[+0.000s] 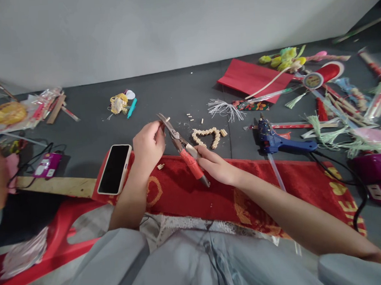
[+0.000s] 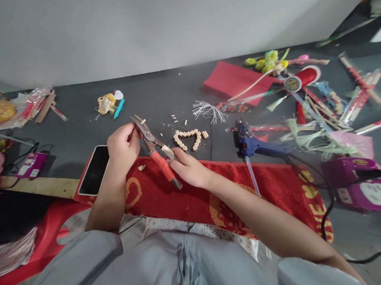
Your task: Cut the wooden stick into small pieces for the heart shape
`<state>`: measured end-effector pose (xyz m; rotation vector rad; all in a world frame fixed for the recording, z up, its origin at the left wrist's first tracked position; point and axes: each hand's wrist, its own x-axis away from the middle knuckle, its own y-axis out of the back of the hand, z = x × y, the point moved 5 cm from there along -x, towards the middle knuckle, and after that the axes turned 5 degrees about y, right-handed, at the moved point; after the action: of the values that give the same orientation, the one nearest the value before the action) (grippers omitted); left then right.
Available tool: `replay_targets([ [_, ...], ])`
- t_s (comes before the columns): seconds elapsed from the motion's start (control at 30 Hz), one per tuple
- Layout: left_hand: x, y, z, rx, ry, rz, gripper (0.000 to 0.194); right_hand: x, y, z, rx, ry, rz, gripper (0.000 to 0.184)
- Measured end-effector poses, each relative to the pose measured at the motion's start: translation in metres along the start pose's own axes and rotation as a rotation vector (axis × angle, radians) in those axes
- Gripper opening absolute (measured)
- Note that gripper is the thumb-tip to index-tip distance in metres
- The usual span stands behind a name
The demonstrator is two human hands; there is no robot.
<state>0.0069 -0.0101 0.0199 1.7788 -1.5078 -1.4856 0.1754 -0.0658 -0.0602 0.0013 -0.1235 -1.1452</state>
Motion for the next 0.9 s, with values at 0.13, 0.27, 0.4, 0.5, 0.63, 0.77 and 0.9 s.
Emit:
replay_targets([
  [0.13,0.0002,0.0002,0.0004,-0.027,0.001,-0.001,0.017,0.0008,0.0005,0.0029,0.007,-0.004,-0.007,0.022],
  [0.27,0.0005,0.0000,0.0004,-0.009,-0.015,-0.017,0.016,0.0013,0.0002,0.0048,0.002,-0.013,-0.007,0.021],
  [0.4,0.0005,-0.0006,0.0008,0.005,-0.012,-0.021,0.016,0.0010,0.0005,0.0048,0.003,-0.020,-0.004,0.020],
  [0.5,0.0005,-0.0001,0.0001,0.024,-0.025,-0.030,0.018,0.0009,0.0001,0.0049,-0.007,-0.017,0.005,0.020],
  [0.63,0.0000,0.0005,0.0001,0.037,-0.020,-0.020,0.020,0.0008,0.0000,0.0038,-0.019,-0.019,0.003,0.019],
  [0.77,-0.0007,0.0015,0.0006,0.037,-0.003,0.001,0.022,0.0004,-0.0004,0.0029,-0.037,-0.012,0.006,0.017],
  [0.9,-0.0010,0.0020,0.0008,0.044,-0.004,0.008,0.022,-0.0003,-0.0009,0.0032,-0.046,-0.020,0.006,0.016],
])
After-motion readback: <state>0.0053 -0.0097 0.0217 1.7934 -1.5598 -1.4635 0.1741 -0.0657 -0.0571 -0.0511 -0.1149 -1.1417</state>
